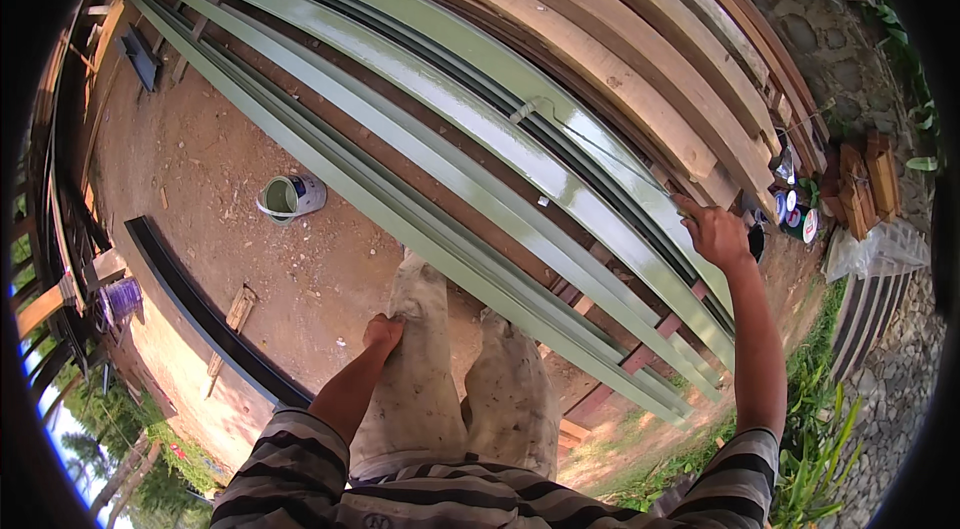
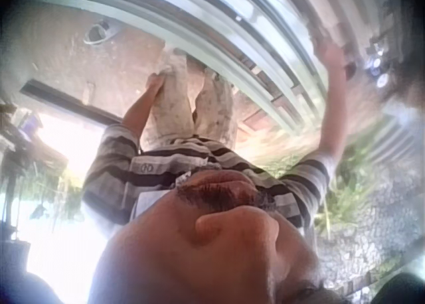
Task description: The person uses a paint roller to apply green paint to several metal beams laid out on the ground, dipping the roller into a paint bucket and moving it along the length of the beams.
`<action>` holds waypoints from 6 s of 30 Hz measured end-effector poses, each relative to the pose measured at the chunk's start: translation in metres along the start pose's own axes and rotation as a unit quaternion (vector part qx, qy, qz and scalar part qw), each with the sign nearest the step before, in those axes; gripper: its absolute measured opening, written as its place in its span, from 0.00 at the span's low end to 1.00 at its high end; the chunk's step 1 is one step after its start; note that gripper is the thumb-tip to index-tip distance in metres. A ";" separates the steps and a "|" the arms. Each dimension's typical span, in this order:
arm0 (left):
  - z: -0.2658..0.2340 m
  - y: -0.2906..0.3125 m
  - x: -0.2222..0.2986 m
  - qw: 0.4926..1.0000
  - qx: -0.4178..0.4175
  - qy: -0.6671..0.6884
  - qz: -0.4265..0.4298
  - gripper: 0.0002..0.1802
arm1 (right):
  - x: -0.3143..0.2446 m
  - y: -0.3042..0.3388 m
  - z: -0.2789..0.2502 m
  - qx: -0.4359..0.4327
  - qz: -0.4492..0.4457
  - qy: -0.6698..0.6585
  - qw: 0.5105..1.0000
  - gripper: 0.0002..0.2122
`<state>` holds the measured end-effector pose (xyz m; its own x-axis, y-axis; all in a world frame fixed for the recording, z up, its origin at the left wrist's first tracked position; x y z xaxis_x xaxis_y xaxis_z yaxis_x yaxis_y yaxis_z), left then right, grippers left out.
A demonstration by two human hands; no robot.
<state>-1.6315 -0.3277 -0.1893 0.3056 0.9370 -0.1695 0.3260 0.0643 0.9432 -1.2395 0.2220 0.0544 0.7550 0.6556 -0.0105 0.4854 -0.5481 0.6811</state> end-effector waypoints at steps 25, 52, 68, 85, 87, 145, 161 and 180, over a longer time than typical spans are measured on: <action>0.132 0.054 0.026 0.996 -0.014 -0.062 0.062 0.40 | 0.133 0.128 0.116 -0.027 -0.014 -0.021 0.999 0.24; 0.049 0.023 -0.017 0.976 -0.106 0.188 0.022 0.36 | -0.335 -0.324 -0.176 0.037 -0.136 0.080 0.987 0.23; 0.008 0.016 -0.041 0.943 -0.156 0.295 -0.003 0.34 | -0.500 -0.475 -0.278 0.079 -0.162 0.095 0.979 0.23; 0.012 0.025 -0.025 0.981 -0.084 0.177 -0.005 0.33 | -0.212 -0.206 -0.138 -0.001 -0.093 0.096 0.991 0.25; 0.024 0.031 -0.023 0.982 -0.075 0.171 -0.009 0.33 | -0.197 -0.168 -0.126 -0.034 -0.050 0.106 0.993 0.25; 0.010 0.014 -0.028 0.975 -0.145 0.168 -0.008 0.38 | -0.212 -0.277 -0.190 0.032 -0.030 0.090 0.995 0.21; 0.094 0.033 -0.005 0.998 -0.017 0.037 0.050 0.37 | 0.185 0.120 0.028 -0.028 0.036 0.032 0.998 0.24; 0.119 0.040 0.013 0.993 0.026 -0.081 0.081 0.39 | 0.332 0.358 0.160 -0.132 0.260 -0.018 0.956 0.22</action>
<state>-1.5077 -0.3543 -0.1874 0.4959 0.8660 -0.0637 0.3049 -0.1050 0.9466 -0.7446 0.1607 0.1775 0.8808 0.3092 0.3586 -0.0849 -0.6420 0.7620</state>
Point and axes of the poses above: each hand's wrist, its own y-axis away from the middle knuckle, its own z-axis out of the palm, x = y × z, the point moved 2 cm from there along -y, towards the middle knuckle, and after that the axes turned 11 degrees about -x, right-handed, at the moved point
